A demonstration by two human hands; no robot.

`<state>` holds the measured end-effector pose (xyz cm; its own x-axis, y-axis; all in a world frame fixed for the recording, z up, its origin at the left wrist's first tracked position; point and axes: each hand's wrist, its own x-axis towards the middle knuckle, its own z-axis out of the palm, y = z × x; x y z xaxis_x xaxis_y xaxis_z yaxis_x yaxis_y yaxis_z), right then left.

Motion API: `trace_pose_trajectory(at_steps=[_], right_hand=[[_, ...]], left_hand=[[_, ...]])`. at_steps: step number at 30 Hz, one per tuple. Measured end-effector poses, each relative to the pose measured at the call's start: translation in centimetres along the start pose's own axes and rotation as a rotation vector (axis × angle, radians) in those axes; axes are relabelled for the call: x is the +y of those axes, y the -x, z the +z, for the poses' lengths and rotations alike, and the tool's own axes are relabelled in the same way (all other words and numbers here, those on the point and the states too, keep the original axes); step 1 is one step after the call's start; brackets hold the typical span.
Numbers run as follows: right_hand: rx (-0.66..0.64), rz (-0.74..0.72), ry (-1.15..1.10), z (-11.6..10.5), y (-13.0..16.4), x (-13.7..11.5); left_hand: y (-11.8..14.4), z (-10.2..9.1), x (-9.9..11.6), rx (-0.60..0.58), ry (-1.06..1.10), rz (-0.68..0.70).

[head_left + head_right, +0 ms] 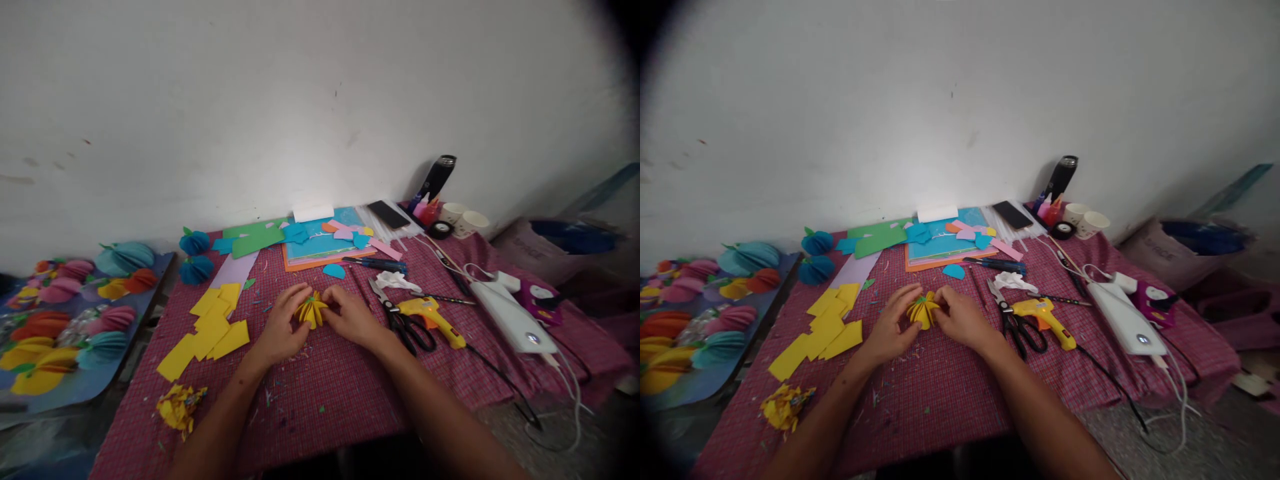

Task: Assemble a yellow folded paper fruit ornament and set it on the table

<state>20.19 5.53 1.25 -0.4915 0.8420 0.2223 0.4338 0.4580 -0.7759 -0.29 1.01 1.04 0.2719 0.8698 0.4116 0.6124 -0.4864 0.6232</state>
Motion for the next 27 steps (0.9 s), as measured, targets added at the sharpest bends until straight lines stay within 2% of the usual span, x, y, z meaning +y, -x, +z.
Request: trace_pose_trajectory(at_steps=[7, 16, 27], right_hand=[[-0.052, -0.047, -0.023, 0.4, 0.2, -0.4], [-0.099, -0.149, 0.011, 0.8, 0.2, -0.4], [-0.119, -0.167, -0.024, 0.4, 0.0, -0.5]], left_hand=[[-0.1, 0.2, 0.1, 0.097, -0.088, -0.052], [-0.1, 0.8, 0.1, 0.097, -0.134, -0.119], [0.0, 1.0, -0.4, 0.105, -0.107, -0.108]])
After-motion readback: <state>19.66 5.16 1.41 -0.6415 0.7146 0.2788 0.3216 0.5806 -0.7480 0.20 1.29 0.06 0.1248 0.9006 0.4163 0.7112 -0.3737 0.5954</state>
